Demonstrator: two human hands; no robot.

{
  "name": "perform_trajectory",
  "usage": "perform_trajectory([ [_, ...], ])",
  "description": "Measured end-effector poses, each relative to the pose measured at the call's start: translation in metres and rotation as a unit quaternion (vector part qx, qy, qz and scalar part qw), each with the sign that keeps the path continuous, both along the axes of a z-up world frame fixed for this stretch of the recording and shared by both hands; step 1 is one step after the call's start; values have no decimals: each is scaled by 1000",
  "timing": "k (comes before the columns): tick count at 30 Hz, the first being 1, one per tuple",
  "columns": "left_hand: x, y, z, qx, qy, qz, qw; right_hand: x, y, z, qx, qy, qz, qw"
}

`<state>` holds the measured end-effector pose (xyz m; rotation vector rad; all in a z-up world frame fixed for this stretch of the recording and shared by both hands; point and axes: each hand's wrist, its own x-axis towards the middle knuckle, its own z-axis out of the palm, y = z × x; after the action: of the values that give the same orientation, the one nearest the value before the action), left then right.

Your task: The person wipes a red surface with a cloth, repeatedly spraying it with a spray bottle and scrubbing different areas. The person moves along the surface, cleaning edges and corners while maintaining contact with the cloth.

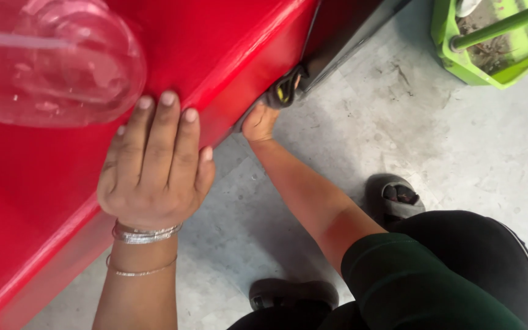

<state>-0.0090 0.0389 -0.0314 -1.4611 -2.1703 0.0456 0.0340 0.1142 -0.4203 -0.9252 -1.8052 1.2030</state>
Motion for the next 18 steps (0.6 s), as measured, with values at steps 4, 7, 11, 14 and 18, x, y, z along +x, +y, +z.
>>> perform_trajectory([
  [4,-2,-2,-2,5,10,-9,1000,-12,0,-18,-225,-31,-128,965],
  [7,1,-3,1,-2,11,1,1000,-25,33,25,-534,224,-167,798],
  [11,0,-3,-1,5,26,3,1000,-26,48,131,-669,269,-171,671],
  [14,2,-4,-3,3,15,0,1000,-25,20,178,-455,330,-77,823],
  [18,3,-3,0,-9,9,0,1000,-9,3,229,-214,168,-28,962],
])
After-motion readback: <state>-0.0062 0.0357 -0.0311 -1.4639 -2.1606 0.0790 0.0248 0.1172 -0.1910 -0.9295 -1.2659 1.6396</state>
